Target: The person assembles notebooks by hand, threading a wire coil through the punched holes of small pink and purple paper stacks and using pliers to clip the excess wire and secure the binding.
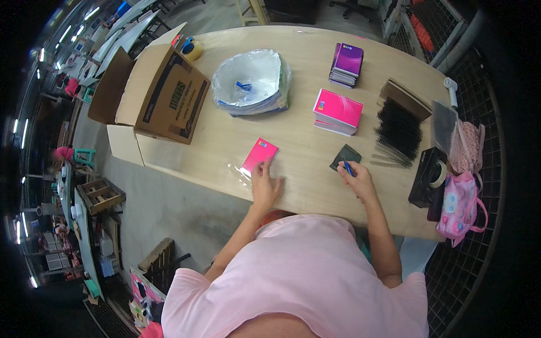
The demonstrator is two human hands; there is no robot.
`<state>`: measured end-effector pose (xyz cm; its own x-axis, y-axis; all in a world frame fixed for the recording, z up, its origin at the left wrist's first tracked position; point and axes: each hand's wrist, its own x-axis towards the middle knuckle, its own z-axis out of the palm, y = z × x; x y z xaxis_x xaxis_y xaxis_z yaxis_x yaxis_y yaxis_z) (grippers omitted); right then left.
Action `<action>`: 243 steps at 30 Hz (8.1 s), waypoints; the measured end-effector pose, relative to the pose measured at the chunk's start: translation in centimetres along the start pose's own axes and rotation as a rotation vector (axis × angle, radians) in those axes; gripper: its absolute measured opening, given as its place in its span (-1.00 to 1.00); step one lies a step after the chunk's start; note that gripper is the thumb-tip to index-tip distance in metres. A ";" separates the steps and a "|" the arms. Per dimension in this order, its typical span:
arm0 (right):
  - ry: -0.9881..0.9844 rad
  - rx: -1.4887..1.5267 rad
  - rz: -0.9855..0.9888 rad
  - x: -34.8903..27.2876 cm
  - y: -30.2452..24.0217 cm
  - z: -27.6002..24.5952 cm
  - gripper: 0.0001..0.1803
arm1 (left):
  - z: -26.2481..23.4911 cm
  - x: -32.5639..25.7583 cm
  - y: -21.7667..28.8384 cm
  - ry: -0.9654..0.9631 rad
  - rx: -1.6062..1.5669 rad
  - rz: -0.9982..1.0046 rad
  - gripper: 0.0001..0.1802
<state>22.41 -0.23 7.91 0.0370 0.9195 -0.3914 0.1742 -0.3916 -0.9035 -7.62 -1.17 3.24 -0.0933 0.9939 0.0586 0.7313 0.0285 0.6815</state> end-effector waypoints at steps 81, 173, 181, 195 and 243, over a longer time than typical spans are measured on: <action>0.132 -0.664 -0.695 2.6 4.2 -9.0 -0.84 | 8.6 0.3 5.0 -0.040 -0.366 0.303 -0.79; -0.473 -0.617 -0.436 7.1 0.6 -7.1 -0.56 | 8.5 -0.4 4.7 -0.031 -0.348 0.288 -0.64; -0.782 0.103 -0.058 6.2 2.8 -6.5 -0.55 | 8.3 -0.6 5.1 -0.041 -0.314 0.316 -0.66; -0.697 -0.144 -0.303 5.8 1.5 -4.1 -0.60 | 8.6 -0.6 5.1 -0.081 -0.324 0.283 -0.64; -0.589 0.352 -0.061 3.7 -0.6 0.5 -0.57 | 3.6 1.4 5.1 -0.359 -1.177 -0.105 -0.51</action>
<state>21.93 3.41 6.94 -0.5211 0.8070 -0.2778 -0.1743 -0.4192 -0.8910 -1.58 0.79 4.21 0.2119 0.9708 -0.1126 -0.3392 0.1812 0.9231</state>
